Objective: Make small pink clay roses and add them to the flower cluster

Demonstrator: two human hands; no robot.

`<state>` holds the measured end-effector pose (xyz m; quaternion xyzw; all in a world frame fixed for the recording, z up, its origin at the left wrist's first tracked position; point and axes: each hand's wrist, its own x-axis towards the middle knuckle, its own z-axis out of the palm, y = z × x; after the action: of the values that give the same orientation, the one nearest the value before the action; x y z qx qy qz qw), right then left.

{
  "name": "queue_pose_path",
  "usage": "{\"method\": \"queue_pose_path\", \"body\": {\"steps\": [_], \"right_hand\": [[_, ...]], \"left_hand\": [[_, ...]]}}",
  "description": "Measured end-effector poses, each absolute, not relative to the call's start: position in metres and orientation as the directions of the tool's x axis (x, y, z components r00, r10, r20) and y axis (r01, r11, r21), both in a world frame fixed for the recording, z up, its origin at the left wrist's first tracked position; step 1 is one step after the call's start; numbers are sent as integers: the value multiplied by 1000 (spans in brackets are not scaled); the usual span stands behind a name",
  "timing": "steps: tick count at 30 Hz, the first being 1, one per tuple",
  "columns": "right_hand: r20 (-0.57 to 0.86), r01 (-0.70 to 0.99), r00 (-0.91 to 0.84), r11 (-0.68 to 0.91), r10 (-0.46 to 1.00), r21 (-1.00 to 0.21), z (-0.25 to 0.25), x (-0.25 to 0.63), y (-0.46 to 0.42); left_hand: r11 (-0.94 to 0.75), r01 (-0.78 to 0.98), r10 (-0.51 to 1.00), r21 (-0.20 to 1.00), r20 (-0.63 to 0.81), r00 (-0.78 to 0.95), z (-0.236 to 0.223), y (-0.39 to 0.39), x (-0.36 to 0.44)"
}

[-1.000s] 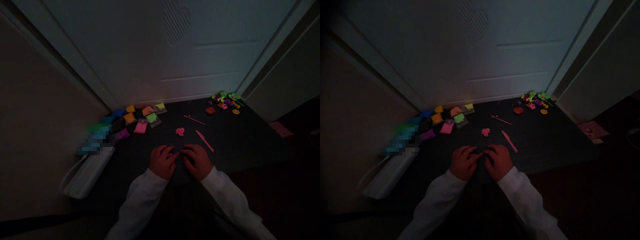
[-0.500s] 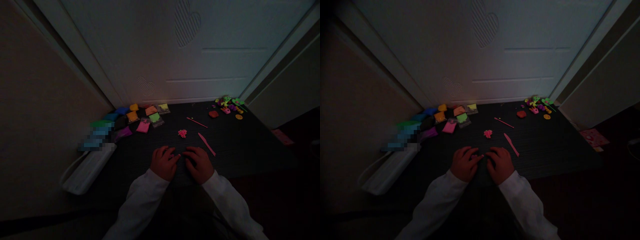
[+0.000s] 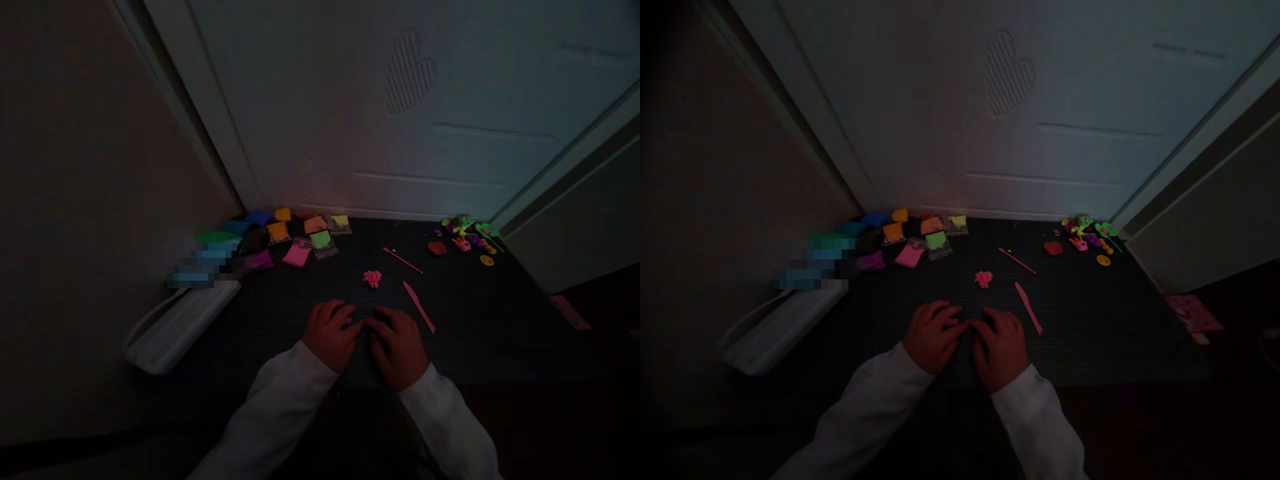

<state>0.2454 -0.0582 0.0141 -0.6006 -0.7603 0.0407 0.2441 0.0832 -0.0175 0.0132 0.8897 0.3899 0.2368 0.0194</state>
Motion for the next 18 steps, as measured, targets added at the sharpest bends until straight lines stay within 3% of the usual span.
{"method": "queue_pose_path", "body": {"steps": [18], "right_hand": [[341,911,-153,266,927,-314,17,243,-58]], "left_hand": [[-716,652,683,250,446,579,11,-17,82]]}}
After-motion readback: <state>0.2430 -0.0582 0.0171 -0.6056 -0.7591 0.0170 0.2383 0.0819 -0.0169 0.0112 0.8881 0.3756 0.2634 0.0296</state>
